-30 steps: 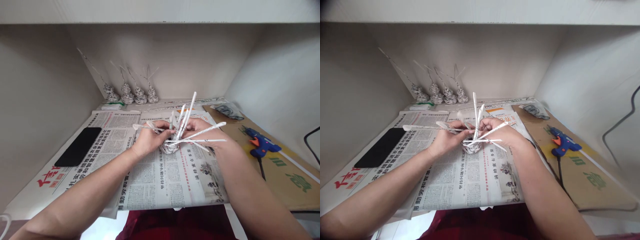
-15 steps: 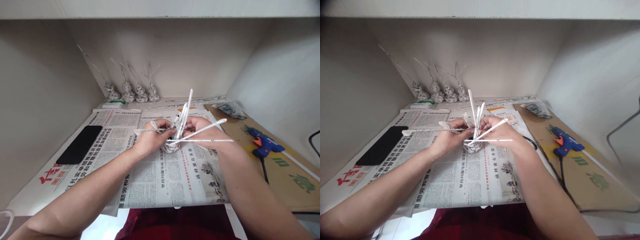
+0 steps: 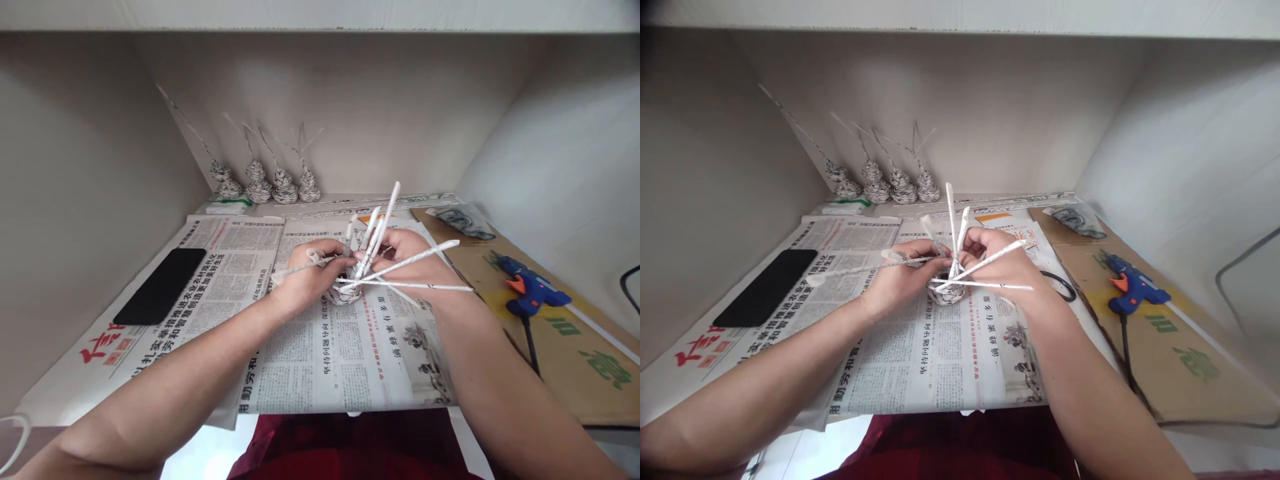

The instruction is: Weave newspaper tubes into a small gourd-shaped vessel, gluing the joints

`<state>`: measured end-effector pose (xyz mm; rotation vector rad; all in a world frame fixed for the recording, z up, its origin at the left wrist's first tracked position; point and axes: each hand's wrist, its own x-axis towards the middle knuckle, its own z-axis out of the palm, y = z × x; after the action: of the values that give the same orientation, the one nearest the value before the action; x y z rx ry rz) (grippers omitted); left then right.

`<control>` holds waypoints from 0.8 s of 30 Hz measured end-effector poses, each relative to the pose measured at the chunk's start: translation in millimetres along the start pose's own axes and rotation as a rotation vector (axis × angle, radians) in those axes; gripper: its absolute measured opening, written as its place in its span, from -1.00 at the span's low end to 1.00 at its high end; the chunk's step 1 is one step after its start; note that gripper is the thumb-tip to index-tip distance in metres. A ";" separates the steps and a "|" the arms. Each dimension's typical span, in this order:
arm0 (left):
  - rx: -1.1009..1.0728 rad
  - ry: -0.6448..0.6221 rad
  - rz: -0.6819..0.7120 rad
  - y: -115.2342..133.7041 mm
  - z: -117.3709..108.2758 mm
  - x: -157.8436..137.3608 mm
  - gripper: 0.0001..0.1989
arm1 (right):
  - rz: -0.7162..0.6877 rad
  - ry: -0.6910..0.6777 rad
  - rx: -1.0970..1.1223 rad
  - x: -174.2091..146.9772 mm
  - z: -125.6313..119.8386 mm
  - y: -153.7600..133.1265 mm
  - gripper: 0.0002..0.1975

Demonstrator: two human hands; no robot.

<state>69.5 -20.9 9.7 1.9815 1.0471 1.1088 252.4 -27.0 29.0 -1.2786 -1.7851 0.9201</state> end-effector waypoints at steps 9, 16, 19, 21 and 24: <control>0.142 0.017 0.041 -2.8 -6.7 -1.5 -0.92 | -0.349 0.134 -0.383 -8.1 8.1 -18.1 -0.80; 0.211 -0.002 0.079 2.3 -10.6 -0.5 -0.91 | -0.466 0.123 -0.422 -2.4 15.6 -10.5 -0.80; 0.208 -0.033 0.080 0.0 -8.6 -0.3 -0.88 | -0.386 0.115 -0.321 -1.3 12.1 -7.8 -0.88; 0.171 -0.038 0.063 -3.0 -6.9 0.1 -0.87 | -0.267 0.038 -0.249 -1.1 6.8 -5.1 -0.87; 0.054 -0.012 0.020 -8.2 -4.8 1.1 -0.87 | -0.135 -0.122 -0.256 -0.9 -0.4 -0.7 -0.88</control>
<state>62.9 -15.3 5.6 2.0430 1.0629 1.0884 252.6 -28.0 29.6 -1.2612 -2.1113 0.7247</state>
